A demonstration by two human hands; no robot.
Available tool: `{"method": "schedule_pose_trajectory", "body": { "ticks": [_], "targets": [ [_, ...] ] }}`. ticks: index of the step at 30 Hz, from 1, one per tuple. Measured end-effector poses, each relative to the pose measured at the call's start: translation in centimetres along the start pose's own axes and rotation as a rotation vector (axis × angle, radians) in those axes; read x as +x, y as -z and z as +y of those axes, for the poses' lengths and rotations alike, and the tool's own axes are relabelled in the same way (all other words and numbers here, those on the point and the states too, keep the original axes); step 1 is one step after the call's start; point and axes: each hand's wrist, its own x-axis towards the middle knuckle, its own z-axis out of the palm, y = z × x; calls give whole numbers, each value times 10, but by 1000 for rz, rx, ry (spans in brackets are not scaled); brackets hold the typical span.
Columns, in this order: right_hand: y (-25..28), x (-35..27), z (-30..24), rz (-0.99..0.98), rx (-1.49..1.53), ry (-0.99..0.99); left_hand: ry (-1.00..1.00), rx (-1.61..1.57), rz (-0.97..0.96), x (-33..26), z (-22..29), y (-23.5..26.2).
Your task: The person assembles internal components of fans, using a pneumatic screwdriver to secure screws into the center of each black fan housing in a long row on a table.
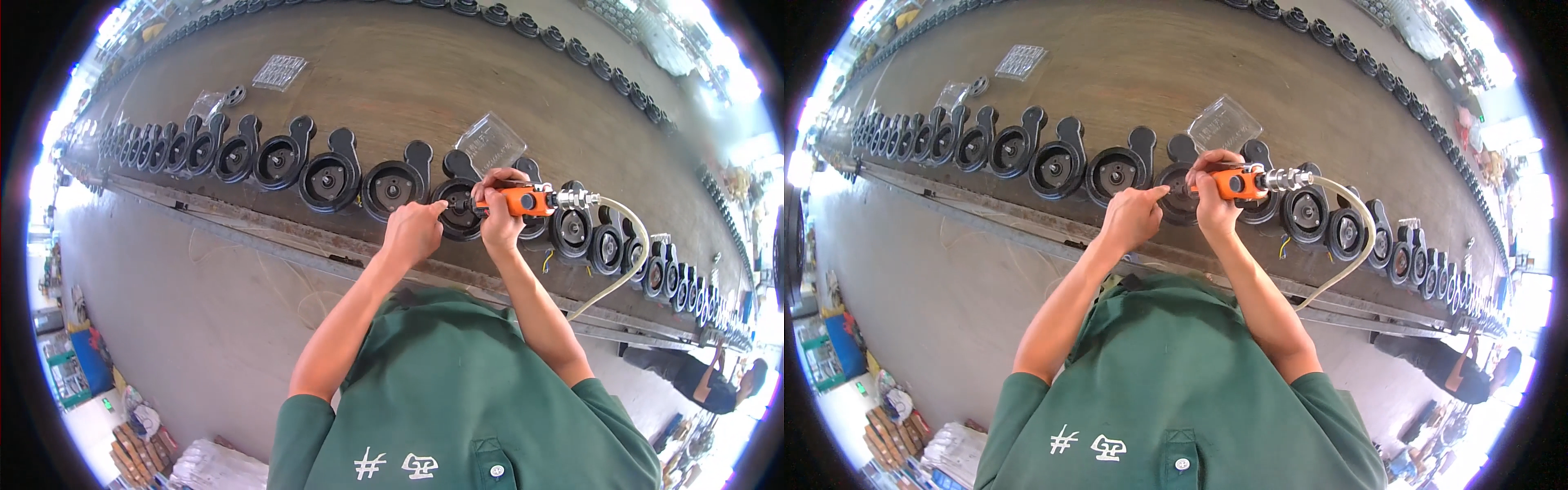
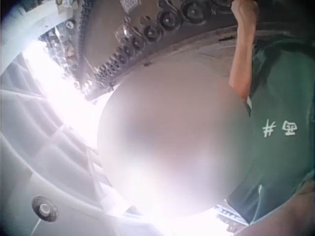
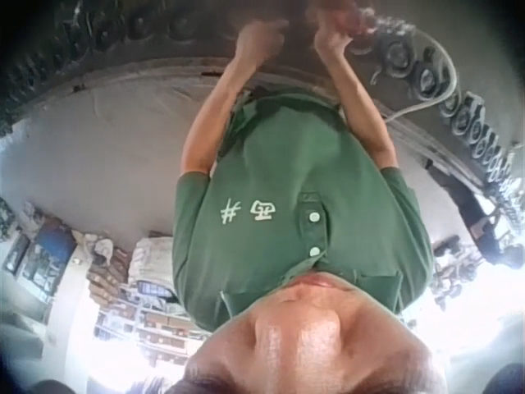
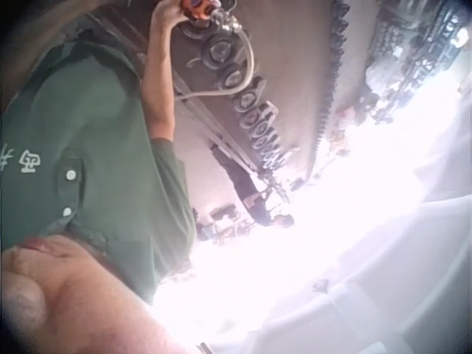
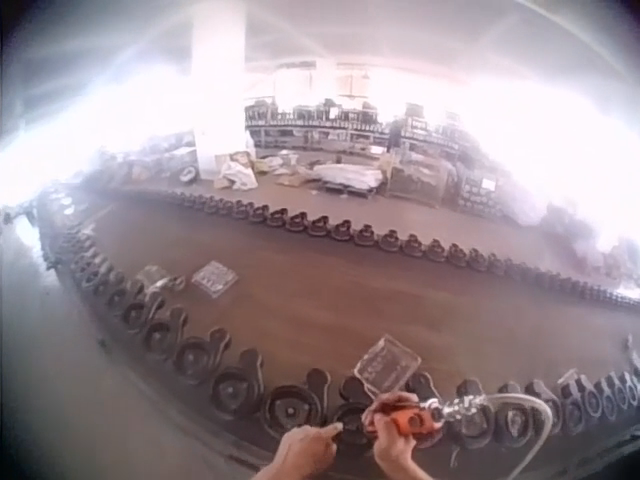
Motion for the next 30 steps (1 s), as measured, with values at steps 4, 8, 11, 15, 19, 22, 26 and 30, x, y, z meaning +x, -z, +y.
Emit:
{"method": "schedule_pose_trajectory", "body": {
  "ticks": [4,8,11,15,19,22,26,30],
  "targets": [
    [-2,2,-2,-258,-64,21,207,-451,266,-31,13,-19],
    [-3,2,-7,-450,-189,100,618,-994,105,-54,34,-31],
    [-4,2,-6,-450,-157,129,808,-1380,-19,-43,34,-31],
    [-11,10,3,-359,-110,-9,782,-1372,39,-22,29,-48],
    [-30,32,1,-330,-313,-225,725,-1356,148,-3,21,-66],
    [-30,31,7,-419,-233,-195,842,-1096,116,4,29,-59],
    [-24,17,18,-420,-213,-183,718,-1089,226,4,14,-98],
    [-20,18,19,-396,-208,-174,718,-984,262,1,22,-89]
  ]
}}
